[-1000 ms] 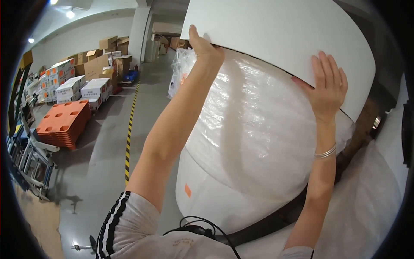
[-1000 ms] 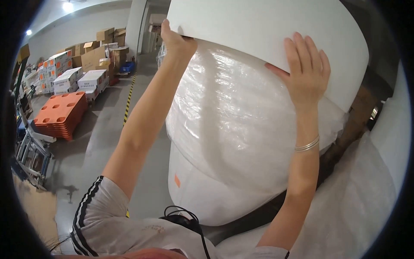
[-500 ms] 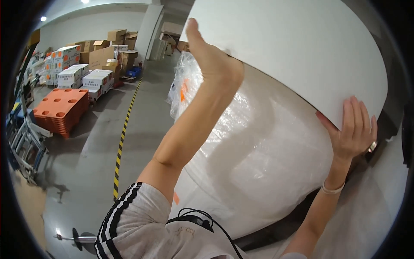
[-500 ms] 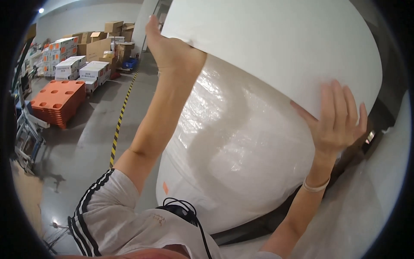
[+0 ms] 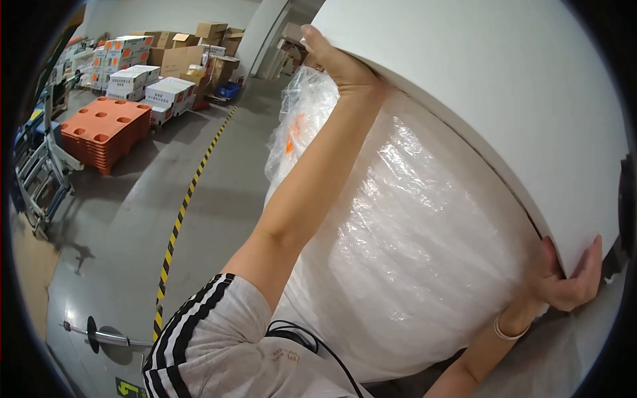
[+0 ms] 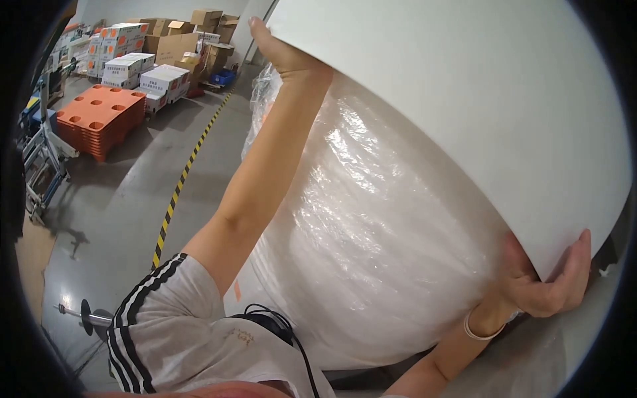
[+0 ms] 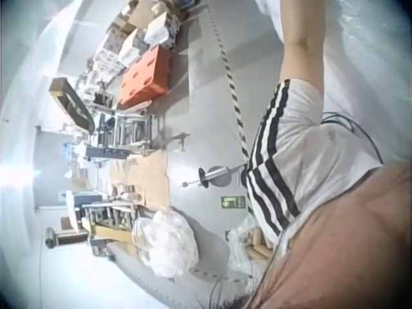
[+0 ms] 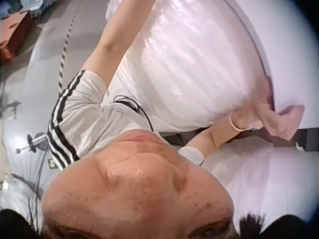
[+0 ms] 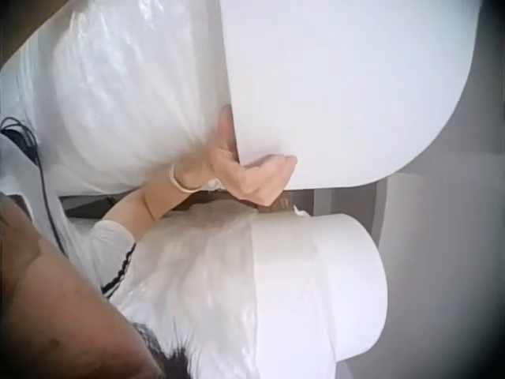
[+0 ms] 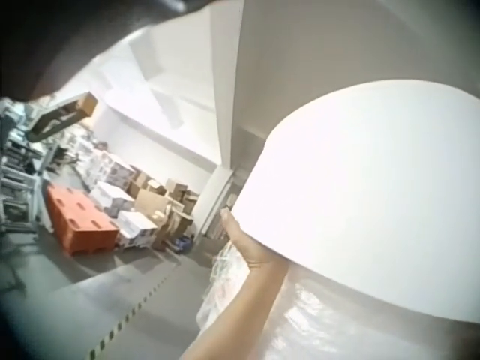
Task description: Prepare and move large rolls of paper and their associated spindles in a paper mill.
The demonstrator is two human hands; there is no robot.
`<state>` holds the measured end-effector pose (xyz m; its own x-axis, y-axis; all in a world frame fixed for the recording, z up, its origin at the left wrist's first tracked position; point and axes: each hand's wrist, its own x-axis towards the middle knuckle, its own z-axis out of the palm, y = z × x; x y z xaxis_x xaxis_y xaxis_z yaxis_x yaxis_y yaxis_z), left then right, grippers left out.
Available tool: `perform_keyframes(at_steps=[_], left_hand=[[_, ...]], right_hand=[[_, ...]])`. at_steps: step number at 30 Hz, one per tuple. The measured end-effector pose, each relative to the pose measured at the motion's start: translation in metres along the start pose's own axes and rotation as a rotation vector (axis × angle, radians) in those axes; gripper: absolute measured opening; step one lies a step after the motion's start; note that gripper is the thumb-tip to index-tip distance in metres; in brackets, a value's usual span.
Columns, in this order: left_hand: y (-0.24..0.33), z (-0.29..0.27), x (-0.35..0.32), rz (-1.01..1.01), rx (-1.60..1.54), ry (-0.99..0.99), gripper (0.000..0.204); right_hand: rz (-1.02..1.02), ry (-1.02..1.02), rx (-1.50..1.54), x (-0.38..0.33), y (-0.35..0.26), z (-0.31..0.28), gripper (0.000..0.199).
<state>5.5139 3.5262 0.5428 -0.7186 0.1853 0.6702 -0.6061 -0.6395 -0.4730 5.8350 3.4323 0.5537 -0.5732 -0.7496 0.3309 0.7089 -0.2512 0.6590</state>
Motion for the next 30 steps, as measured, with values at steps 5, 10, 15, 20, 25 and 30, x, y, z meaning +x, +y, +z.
perform_keyframes(at_steps=[5, 10, 15, 20, 25, 30], left_hand=[[-0.009, -0.009, 0.005, -0.045, -0.008, 0.108, 0.076], [-0.012, -0.011, 0.006, -0.024, 0.018, 0.087, 0.078], [-0.002, 0.013, -0.009, 0.020, 0.169, 0.352, 0.077], [0.000, 0.015, -0.011, 0.042, 0.153, 0.283, 0.078], [0.000, 0.015, -0.011, 0.012, 0.161, 0.356, 0.078], [0.006, 0.024, -0.008, -0.005, -0.014, 0.135, 0.047]], right_hand=[[0.024, -0.052, 0.004, 0.001, 0.002, -0.003, 0.049], [0.034, -0.124, 0.050, 0.016, -0.001, -0.005, 0.049], [0.038, -0.128, 0.056, 0.011, 0.000, -0.005, 0.049], [0.016, -0.117, 0.041, 0.011, 0.000, -0.005, 0.047], [-0.003, -0.148, -0.003, 0.011, 0.001, -0.006, 0.044], [0.011, -0.132, 0.020, 0.008, -0.002, -0.002, 0.043]])
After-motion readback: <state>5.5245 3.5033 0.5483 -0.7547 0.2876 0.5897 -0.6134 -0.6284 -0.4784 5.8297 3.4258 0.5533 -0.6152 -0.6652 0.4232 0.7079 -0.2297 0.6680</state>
